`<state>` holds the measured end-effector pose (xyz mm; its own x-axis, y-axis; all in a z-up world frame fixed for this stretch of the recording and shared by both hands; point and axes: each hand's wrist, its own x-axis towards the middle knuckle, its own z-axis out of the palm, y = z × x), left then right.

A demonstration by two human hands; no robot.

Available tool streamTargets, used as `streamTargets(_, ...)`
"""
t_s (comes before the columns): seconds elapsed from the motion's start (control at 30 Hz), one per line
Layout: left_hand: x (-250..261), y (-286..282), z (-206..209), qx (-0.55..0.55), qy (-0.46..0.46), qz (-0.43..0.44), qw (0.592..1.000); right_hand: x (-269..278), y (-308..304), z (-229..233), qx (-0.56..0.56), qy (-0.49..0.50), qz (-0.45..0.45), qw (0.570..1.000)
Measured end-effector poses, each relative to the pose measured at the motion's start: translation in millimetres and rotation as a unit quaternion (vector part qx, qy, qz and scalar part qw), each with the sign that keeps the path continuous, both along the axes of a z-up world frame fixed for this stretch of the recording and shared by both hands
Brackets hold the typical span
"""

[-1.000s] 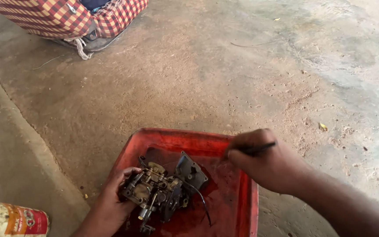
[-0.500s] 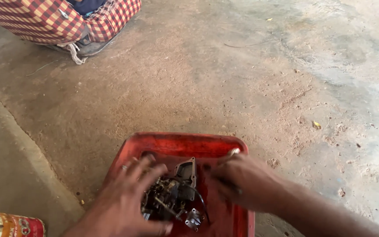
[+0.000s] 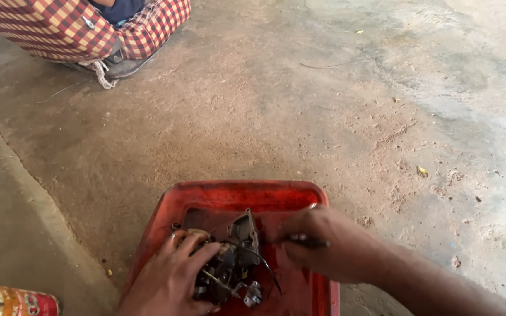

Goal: Cleaning a carburetor using a brush and solvent in a red tray.

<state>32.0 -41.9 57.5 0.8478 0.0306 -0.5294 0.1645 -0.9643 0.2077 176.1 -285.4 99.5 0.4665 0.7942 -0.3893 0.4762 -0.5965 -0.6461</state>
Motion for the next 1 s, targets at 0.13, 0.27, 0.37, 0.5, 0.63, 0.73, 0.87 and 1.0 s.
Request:
streamTargets(0.13,-19.0,16.0,-22.7,-0.051,-0.15,0.036,0.987,5.6,-5.1,-4.0,0.126,-0.084,-0.065,0.986)
streamTargets(0.27,-30.3,54.3,-47.6,-0.189,-0.263,0.069,0.943,6.1,-8.6,8.0,0.173,-0.111,-0.08,0.975)
streamTargets(0.37,-41.5,75.7,-48.7,-0.315,-0.257,0.156,0.9,2.7,-6.8,22.3,0.182,-0.048,-0.092,0.978)
streamTargets(0.5,-44.9,75.3,-42.0,-0.407,-0.229,0.217,0.857,1.3,-10.1,26.1,0.002,0.036,-0.032,0.999)
streamTargets(0.63,-43.5,77.1,-43.6,-0.422,-0.236,0.222,0.847,-1.5,-7.7,-14.8,0.044,0.017,0.036,0.998)
streamTargets(0.73,-42.0,80.8,-58.7,-0.405,-0.211,0.218,0.863,-12.0,0.0,-36.7,0.194,0.027,-0.004,0.981)
streamTargets(0.87,-33.9,68.8,-49.3,-0.395,-0.214,0.194,0.872,-15.0,1.8,-25.8,0.195,0.086,-0.035,0.976)
streamTargets(1.0,-36.8,71.5,-46.6,-0.367,-0.228,0.189,0.882,-10.8,-1.7,-41.8,0.166,0.109,-0.056,0.979)
